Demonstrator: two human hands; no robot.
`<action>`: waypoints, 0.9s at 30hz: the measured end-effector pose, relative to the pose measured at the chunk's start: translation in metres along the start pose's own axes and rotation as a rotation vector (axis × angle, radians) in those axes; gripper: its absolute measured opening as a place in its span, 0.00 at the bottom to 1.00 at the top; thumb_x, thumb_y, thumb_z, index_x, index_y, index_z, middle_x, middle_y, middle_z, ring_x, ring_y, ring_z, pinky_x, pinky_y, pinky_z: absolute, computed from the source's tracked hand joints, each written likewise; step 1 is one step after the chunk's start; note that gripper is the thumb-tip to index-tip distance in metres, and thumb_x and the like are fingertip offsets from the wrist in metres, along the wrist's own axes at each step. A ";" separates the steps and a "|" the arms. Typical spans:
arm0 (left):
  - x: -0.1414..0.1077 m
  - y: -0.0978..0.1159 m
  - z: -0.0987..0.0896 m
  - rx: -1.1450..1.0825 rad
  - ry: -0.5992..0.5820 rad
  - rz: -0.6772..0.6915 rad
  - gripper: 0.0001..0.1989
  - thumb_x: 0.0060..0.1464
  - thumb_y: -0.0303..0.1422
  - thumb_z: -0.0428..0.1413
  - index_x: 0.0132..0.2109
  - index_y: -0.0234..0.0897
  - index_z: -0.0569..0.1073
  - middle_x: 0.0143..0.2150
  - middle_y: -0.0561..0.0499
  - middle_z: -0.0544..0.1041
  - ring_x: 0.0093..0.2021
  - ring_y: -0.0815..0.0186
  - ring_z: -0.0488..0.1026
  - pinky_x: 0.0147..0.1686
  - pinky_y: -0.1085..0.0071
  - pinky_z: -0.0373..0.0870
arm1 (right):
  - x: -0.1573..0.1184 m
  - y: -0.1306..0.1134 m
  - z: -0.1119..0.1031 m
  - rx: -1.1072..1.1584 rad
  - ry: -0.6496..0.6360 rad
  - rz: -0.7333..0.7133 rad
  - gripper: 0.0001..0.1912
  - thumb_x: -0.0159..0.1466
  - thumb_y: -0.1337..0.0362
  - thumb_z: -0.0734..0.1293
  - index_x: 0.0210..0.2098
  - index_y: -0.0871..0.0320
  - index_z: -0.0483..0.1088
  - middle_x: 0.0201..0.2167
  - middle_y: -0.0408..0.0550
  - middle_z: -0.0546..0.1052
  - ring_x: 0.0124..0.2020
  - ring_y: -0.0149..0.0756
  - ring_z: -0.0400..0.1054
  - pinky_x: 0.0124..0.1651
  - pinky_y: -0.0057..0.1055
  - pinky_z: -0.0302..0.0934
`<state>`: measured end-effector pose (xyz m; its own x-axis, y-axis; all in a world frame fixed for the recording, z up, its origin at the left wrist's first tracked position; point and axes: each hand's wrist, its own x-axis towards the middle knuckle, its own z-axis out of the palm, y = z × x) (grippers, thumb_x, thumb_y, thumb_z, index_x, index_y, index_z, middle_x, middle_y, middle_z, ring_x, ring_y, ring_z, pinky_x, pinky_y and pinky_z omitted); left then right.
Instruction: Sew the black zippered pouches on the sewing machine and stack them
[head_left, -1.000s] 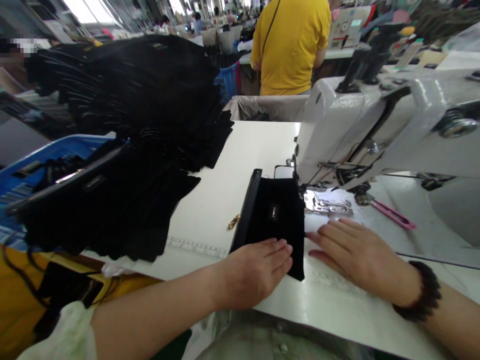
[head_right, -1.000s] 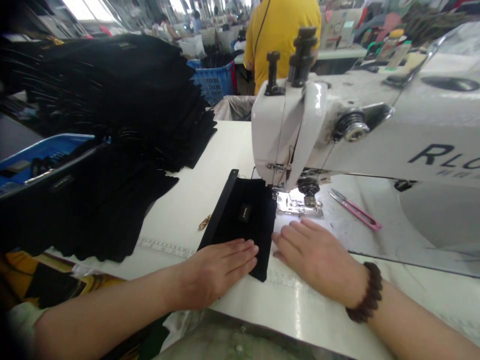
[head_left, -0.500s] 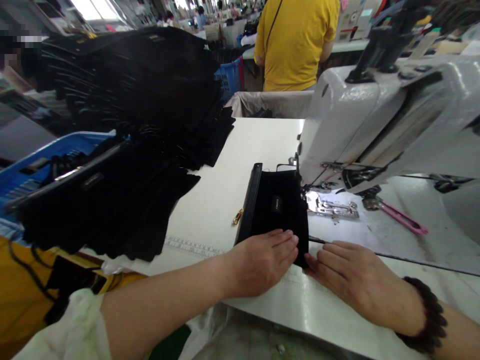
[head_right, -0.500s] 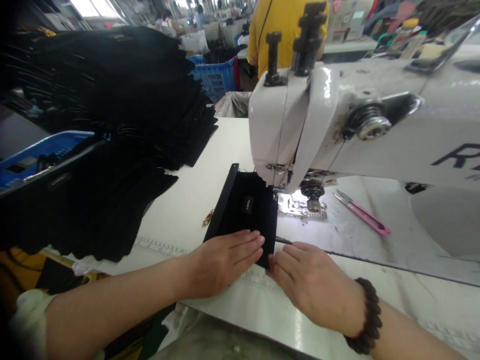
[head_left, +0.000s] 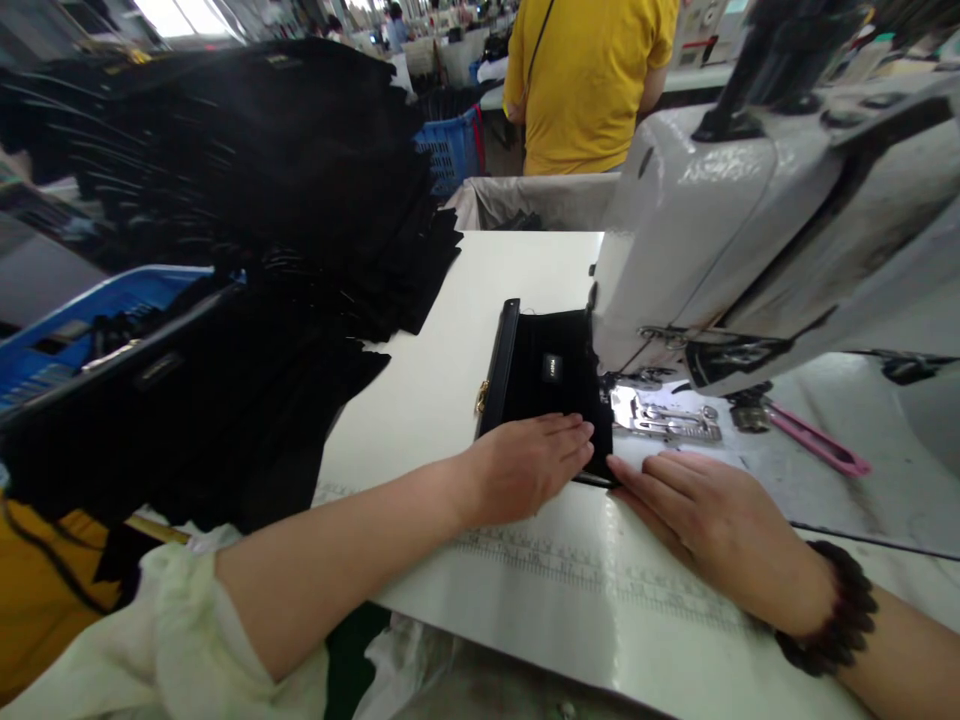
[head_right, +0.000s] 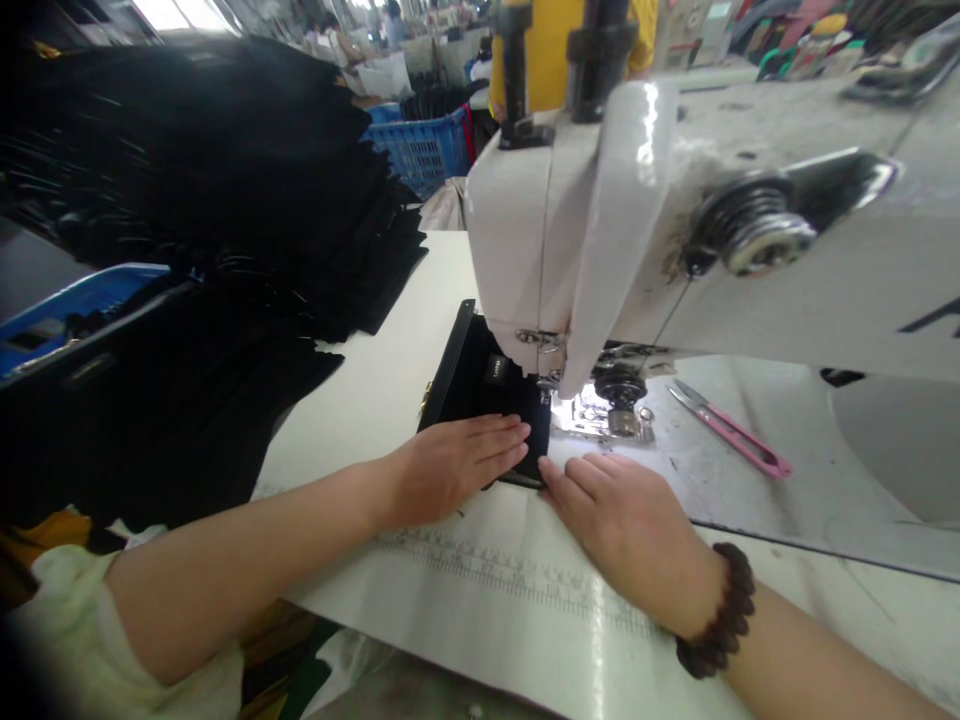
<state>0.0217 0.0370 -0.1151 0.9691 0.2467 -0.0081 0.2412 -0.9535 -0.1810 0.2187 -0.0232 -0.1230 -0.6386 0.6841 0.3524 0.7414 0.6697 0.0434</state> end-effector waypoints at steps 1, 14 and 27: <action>0.002 -0.002 0.000 0.007 -0.019 -0.005 0.18 0.56 0.27 0.44 0.53 0.27 0.64 0.56 0.44 0.63 0.56 0.63 0.59 0.56 0.70 0.54 | 0.000 0.001 0.001 -0.007 0.003 0.017 0.13 0.64 0.66 0.54 0.37 0.65 0.68 0.19 0.44 0.65 0.20 0.32 0.58 0.23 0.30 0.50; 0.027 -0.030 -0.001 0.068 -0.110 -0.030 0.17 0.56 0.26 0.45 0.53 0.26 0.64 0.55 0.45 0.64 0.57 0.67 0.58 0.56 0.73 0.52 | 0.001 0.004 0.003 0.042 -0.032 0.133 0.18 0.64 0.61 0.53 0.40 0.66 0.68 0.22 0.48 0.68 0.23 0.34 0.63 0.24 0.31 0.54; 0.037 -0.038 0.002 -0.004 -0.102 -0.173 0.16 0.58 0.26 0.43 0.52 0.26 0.64 0.51 0.44 0.68 0.52 0.67 0.64 0.50 0.76 0.59 | 0.003 0.005 0.002 0.049 -0.031 0.136 0.19 0.65 0.60 0.51 0.39 0.65 0.68 0.21 0.46 0.68 0.22 0.32 0.62 0.24 0.29 0.54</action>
<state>0.0482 0.0828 -0.1107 0.9028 0.4232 -0.0769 0.4042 -0.8958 -0.1848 0.2199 -0.0176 -0.1232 -0.5394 0.7778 0.3227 0.8112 0.5828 -0.0486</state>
